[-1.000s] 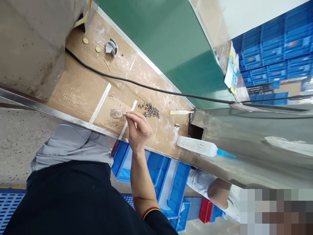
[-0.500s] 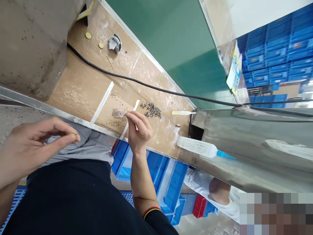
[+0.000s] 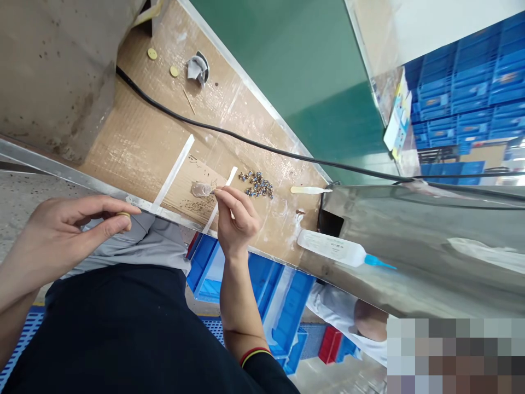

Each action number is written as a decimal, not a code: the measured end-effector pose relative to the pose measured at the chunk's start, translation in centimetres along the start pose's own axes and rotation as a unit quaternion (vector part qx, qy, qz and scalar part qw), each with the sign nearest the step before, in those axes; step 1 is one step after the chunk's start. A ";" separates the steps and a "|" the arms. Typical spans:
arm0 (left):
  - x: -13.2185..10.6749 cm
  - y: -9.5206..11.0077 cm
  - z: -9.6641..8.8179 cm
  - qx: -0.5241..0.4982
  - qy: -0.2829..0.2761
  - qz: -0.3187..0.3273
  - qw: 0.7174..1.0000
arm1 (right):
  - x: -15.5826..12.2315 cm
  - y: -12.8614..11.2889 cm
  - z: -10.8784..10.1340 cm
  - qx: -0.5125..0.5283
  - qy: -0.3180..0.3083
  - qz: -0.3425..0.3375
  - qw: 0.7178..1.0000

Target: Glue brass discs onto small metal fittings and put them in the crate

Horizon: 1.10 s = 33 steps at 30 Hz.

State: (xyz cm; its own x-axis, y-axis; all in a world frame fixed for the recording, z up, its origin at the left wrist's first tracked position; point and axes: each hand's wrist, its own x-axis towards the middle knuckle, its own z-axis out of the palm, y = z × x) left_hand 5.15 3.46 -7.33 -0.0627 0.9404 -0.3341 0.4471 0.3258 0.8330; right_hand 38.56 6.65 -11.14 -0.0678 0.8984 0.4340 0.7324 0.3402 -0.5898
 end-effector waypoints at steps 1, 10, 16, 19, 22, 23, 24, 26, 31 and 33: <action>0.0 0.0 0.0 0.001 -0.003 0.003 1.000 | 0.0 0.0 0.0 -0.005 0.001 -0.005 1.000; 0.1 -0.1 -0.3 -0.011 -0.017 0.018 1.000 | 1.0 -0.1 -0.1 0.044 0.035 0.031 0.998; 0.1 -0.2 -0.3 -0.053 -0.042 0.018 0.998 | 1.3 0.0 0.3 0.060 0.023 0.070 0.995; 0.2 -0.2 -0.3 -0.068 -0.052 0.012 0.996 | 1.4 -0.1 0.5 0.026 0.027 0.048 0.998; 0.2 -0.4 -0.3 -0.062 -0.051 -0.009 0.997 | 1.4 -0.2 0.6 0.008 0.030 0.027 0.999; 0.2 -0.4 -0.3 -0.058 -0.052 -0.012 0.997 | 1.5 -0.2 0.6 0.008 0.030 0.024 0.999; 0.2 -0.5 -0.3 -0.054 -0.054 -0.014 0.997 | 1.5 -0.3 0.6 0.010 0.029 0.022 0.999; 0.2 -0.6 -0.3 -0.043 -0.055 -0.014 0.997 | 1.5 -0.3 0.6 0.007 0.029 0.021 0.999; 0.1 -0.3 -0.3 -0.051 -0.046 -0.028 0.997 | 1.4 -0.2 0.6 -0.015 0.031 0.017 0.999; 0.1 -0.3 -0.1 -0.068 -0.039 -0.040 0.996 | 1.4 -0.2 0.6 -0.020 0.031 0.012 0.999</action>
State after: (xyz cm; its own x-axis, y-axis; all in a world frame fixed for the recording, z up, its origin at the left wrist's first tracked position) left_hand 4.89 3.44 -7.53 -0.0221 0.9023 -0.4305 0.3188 0.4145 0.8524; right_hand 37.93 8.05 -10.86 -0.0081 0.8866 0.4624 0.7597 0.3062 -0.5737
